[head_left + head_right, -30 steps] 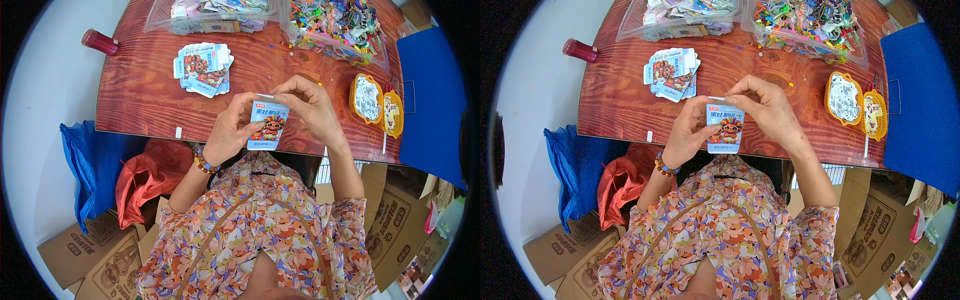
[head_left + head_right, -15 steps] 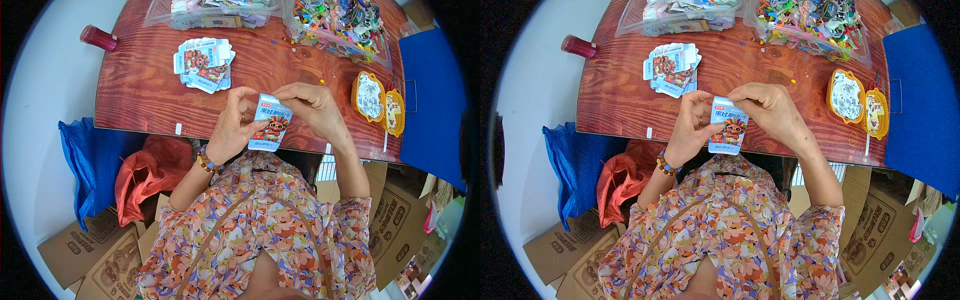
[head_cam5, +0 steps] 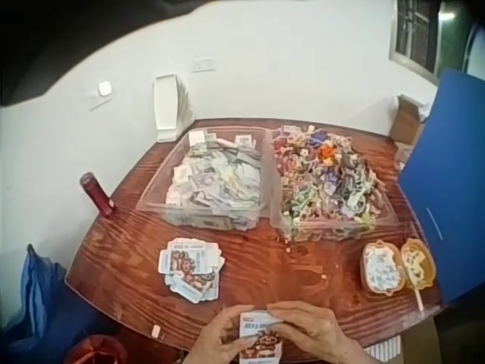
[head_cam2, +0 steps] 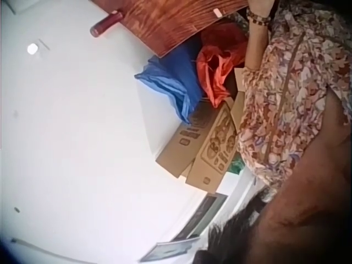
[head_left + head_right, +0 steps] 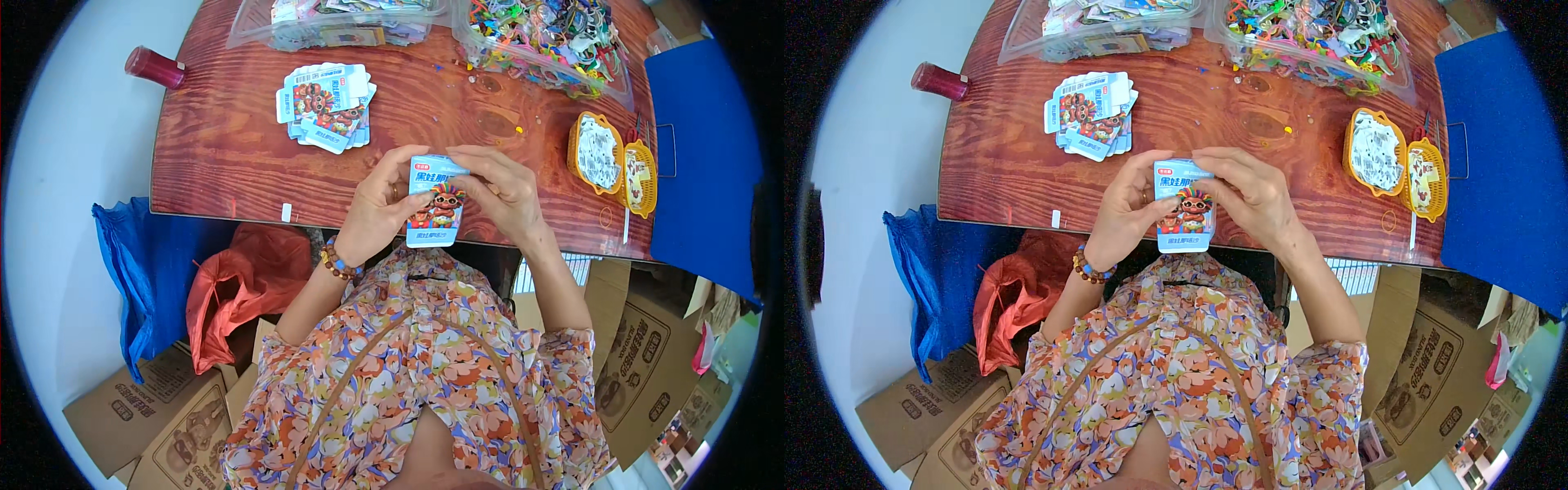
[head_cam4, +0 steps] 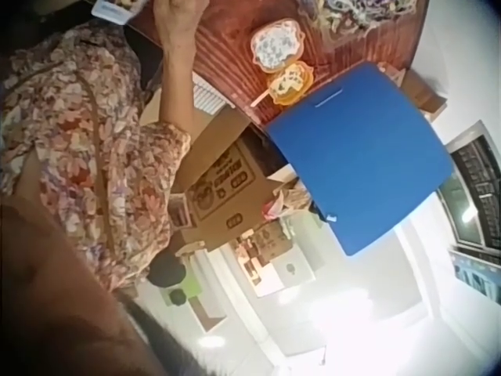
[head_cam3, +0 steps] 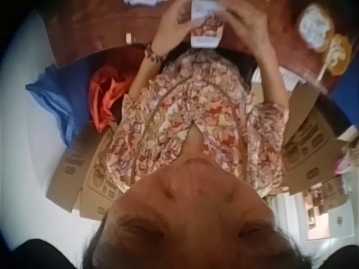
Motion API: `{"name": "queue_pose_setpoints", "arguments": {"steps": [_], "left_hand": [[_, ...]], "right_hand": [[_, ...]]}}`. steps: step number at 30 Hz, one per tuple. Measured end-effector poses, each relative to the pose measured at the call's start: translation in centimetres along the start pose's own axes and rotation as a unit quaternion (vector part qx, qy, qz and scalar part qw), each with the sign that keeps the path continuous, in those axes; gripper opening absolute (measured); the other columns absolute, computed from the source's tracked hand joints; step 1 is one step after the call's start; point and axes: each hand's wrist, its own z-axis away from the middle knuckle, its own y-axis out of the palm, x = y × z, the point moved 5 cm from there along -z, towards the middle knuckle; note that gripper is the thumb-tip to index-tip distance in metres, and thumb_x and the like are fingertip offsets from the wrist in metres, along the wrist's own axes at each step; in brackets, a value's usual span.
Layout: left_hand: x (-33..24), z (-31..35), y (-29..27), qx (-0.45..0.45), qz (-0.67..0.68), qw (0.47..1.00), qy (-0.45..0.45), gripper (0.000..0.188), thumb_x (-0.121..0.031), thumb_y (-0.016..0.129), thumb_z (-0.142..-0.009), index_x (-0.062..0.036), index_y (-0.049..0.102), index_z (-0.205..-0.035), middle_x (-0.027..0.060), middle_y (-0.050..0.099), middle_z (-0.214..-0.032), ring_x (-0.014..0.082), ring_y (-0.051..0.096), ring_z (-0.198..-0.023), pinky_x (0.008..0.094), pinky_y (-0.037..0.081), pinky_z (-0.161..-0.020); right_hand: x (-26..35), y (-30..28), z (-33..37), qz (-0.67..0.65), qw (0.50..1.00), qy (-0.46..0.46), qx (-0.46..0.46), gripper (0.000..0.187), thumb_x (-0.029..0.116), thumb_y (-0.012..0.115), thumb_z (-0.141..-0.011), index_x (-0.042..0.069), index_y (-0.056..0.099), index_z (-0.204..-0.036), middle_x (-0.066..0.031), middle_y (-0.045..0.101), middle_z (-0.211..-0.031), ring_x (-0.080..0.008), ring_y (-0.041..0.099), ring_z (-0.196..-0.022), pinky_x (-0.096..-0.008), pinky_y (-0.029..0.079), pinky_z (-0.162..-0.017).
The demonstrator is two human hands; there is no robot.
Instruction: Packaging small packets and colorful plastic pieces into designated trays and bins.
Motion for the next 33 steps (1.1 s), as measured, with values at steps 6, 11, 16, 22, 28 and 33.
{"name": "queue_pose_setpoints", "arguments": {"steps": [6, 11, 16, 22, 28, 33], "left_hand": [[-0.2, -0.5, -0.5, 0.004, -0.103, 0.995, -0.006, 0.044, 0.002, 0.066, -0.091, -0.0039, 0.051, -0.132, 0.0058, 0.066, -0.108, 0.0113, 0.065, -0.099, 0.0275, 0.056, -0.085], [-0.2, -0.6, -1.1, -0.002, -0.086, 0.996, -0.016, 0.041, 0.002, 0.067, -0.089, -0.0024, 0.054, -0.128, 0.0060, 0.066, -0.108, 0.0111, 0.065, -0.099, 0.0275, 0.055, -0.084], [0.3, -1.4, -4.0, -0.079, 0.019, 0.997, 0.005, 0.072, -0.008, 0.069, -0.093, -0.0063, 0.028, -0.152, 0.0137, 0.059, -0.123, 0.0195, 0.062, -0.110, 0.0307, 0.053, -0.090], [-2.0, -2.1, -4.7, -0.182, -0.317, 0.903, 0.227, 0.125, -0.026, 0.093, -0.064, -0.0013, 0.012, -0.155, 0.0207, 0.028, -0.154, 0.0339, 0.032, -0.143, 0.0453, 0.029, -0.117], [-5.0, -2.5, -9.2, -0.233, -0.068, 0.940, 0.241, 0.092, 0.000, 0.083, -0.073, -0.0045, 0.029, -0.148, 0.0099, 0.040, -0.141, 0.0232, 0.046, -0.131, 0.0399, 0.044, -0.109], [-4.2, -1.3, -11.3, -0.248, -0.084, 0.951, 0.165, 0.096, 0.000, 0.082, -0.074, -0.0037, 0.025, -0.151, 0.0109, 0.041, -0.140, 0.0210, 0.050, -0.126, 0.0385, 0.050, -0.101]], "right_hand": [[-1.0, 0.1, -1.3, -0.064, 0.996, 0.039, 0.048, 0.025, 0.000, 0.070, -0.088, 0.000, 0.070, -0.113, -0.0131, 0.070, -0.115, -0.0184, 0.067, -0.104, -0.0284, 0.056, -0.083], [-0.6, 0.8, -2.1, -0.025, 0.998, -0.024, 0.058, 0.024, -0.002, 0.068, -0.088, -0.001, 0.070, -0.112, -0.0111, 0.071, -0.111, -0.0153, 0.067, -0.102, -0.0289, 0.055, -0.085], [-6.1, 1.6, -3.1, -0.330, 0.898, 0.289, -0.031, 0.021, 0.004, 0.063, -0.095, 0.001, 0.068, -0.115, -0.0071, 0.071, -0.108, -0.0161, 0.070, -0.097, -0.0319, 0.057, -0.083], [-5.1, 8.8, -6.9, -0.544, 0.766, 0.343, 0.005, 0.022, 0.013, 0.060, -0.098, 0.002, 0.064, -0.117, -0.0078, 0.071, -0.105, -0.0152, 0.070, -0.092, -0.0334, 0.059, -0.080], [-2.8, 8.7, -17.0, -0.093, 0.986, 0.053, 0.127, 0.022, 0.020, 0.060, -0.099, 0.000, 0.069, -0.104, -0.0041, 0.068, -0.089, -0.0103, 0.065, -0.081, -0.0297, 0.054, -0.071], [-2.2, 6.6, -31.9, 0.277, 0.958, -0.064, 0.022, 0.033, 0.018, 0.062, -0.092, 0.004, 0.063, -0.121, -0.0156, 0.066, -0.124, -0.0348, 0.065, -0.108, -0.0433, 0.052, -0.088]]}}
